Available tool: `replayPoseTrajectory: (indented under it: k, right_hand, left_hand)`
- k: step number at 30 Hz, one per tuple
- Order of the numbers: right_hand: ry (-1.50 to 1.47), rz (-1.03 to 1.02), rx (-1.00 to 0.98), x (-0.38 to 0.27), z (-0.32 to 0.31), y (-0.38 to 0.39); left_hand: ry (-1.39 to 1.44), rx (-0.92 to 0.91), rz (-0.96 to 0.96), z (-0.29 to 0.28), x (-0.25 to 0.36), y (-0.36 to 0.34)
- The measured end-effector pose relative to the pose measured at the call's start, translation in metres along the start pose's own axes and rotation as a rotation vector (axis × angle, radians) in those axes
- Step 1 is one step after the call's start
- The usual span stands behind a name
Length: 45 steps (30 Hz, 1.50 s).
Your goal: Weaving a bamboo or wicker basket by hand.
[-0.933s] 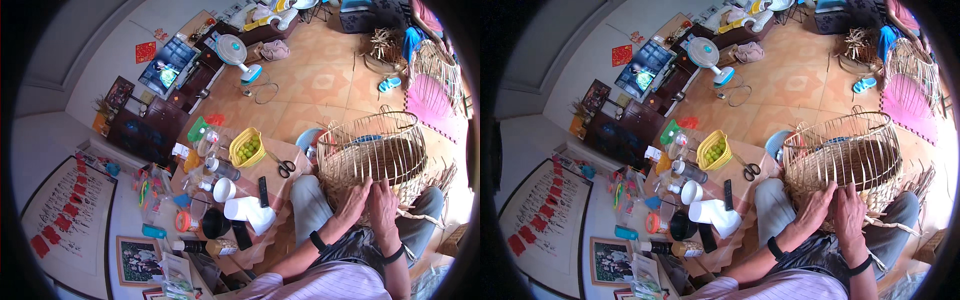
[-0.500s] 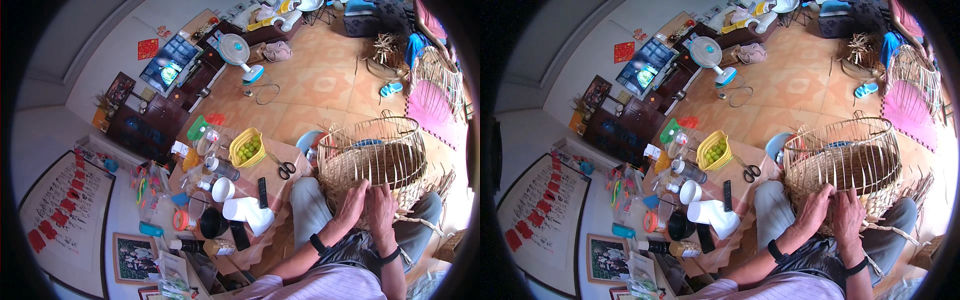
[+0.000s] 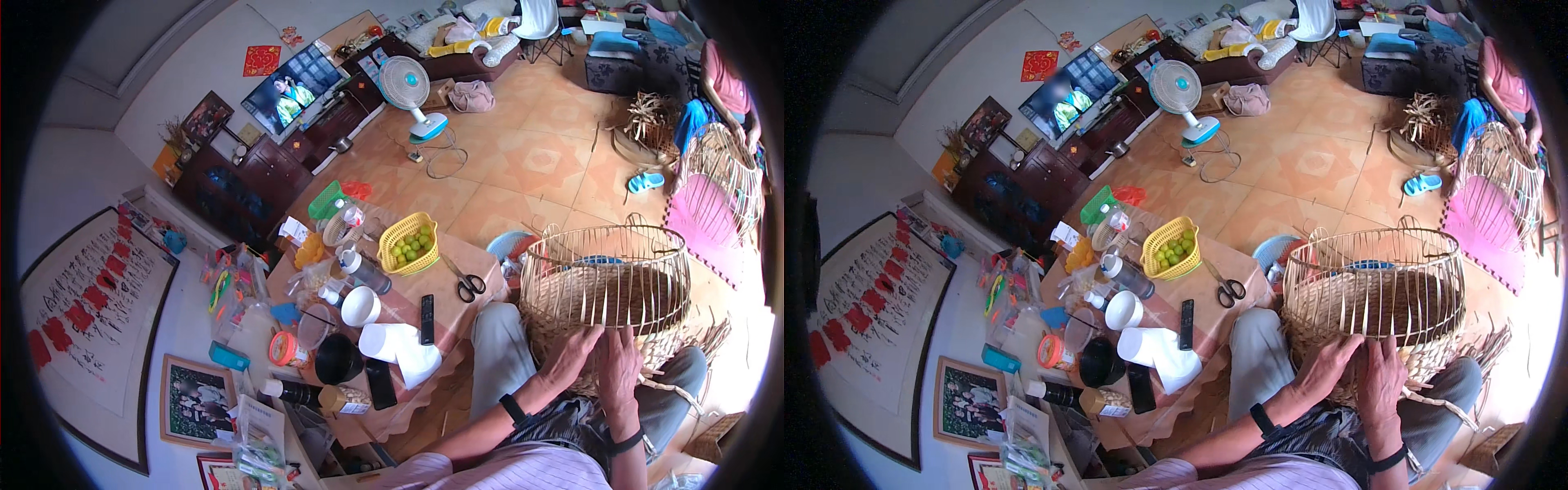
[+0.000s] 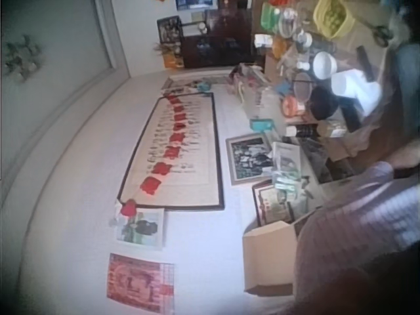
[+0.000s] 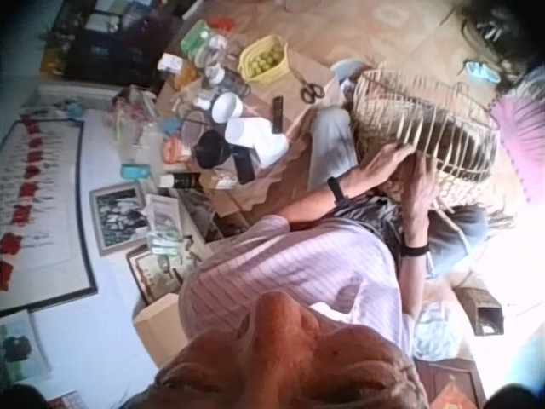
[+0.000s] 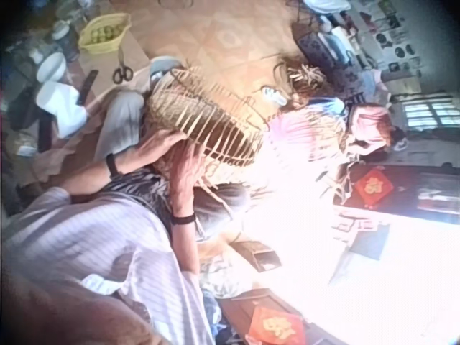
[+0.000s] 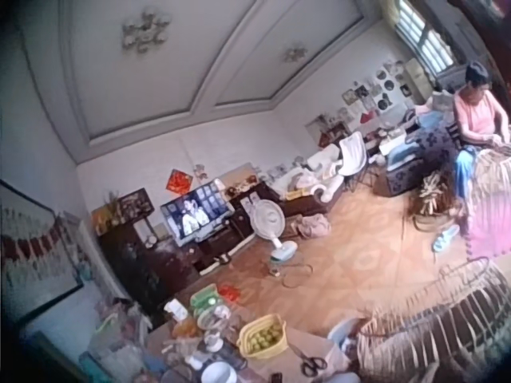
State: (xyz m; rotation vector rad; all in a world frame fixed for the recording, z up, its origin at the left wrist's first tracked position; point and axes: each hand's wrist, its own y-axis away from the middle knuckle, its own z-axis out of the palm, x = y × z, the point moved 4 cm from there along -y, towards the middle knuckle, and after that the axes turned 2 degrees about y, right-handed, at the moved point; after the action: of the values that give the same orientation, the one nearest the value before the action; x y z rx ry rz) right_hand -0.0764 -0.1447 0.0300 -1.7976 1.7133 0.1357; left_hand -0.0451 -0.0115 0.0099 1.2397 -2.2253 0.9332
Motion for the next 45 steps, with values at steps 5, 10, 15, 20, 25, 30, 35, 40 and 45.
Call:
replayPoseTrajectory:
  k: [5,10,15,20,25,30,35,40,45]
  right_hand:
    - [0.012,-0.035,-0.058,-0.002,-0.008,0.002]
    - [0.079,-0.048,-0.122,-0.001,-0.01,0.002]
    - [0.057,-0.139,-0.067,0.001,-0.009,0.002]
    - [0.051,-0.17,-0.033,0.01,-0.013,-0.001]
    - [0.108,-0.228,-0.127,0.013,-0.013,-0.01]
    - [0.176,-0.267,-0.072,0.005,-0.019,0.005]
    - [0.184,-0.236,-0.015,0.008,-0.029,0.013]
    - [0.136,-0.161,-0.054,0.017,-0.032,0.01]
    - [0.047,-0.079,-0.078,0.03,-0.027,0.013]
  left_hand:
    - [0.03,0.024,0.06,-0.003,0.0,0.002]
    - [0.042,0.031,0.089,-0.007,0.004,-0.001]
    - [0.018,0.013,0.109,-0.009,0.011,-0.003]
    - [0.063,0.044,0.133,-0.014,0.009,-0.003]
    - [0.048,0.023,0.252,-0.015,0.007,-0.004]
    - [0.047,0.023,0.325,-0.016,0.003,-0.004]
    - [-0.044,-0.02,0.283,-0.015,0.01,-0.003]
    - [-0.119,-0.063,0.133,-0.01,0.021,-0.006]
    - [-0.119,0.009,0.146,-0.006,0.02,-0.004]
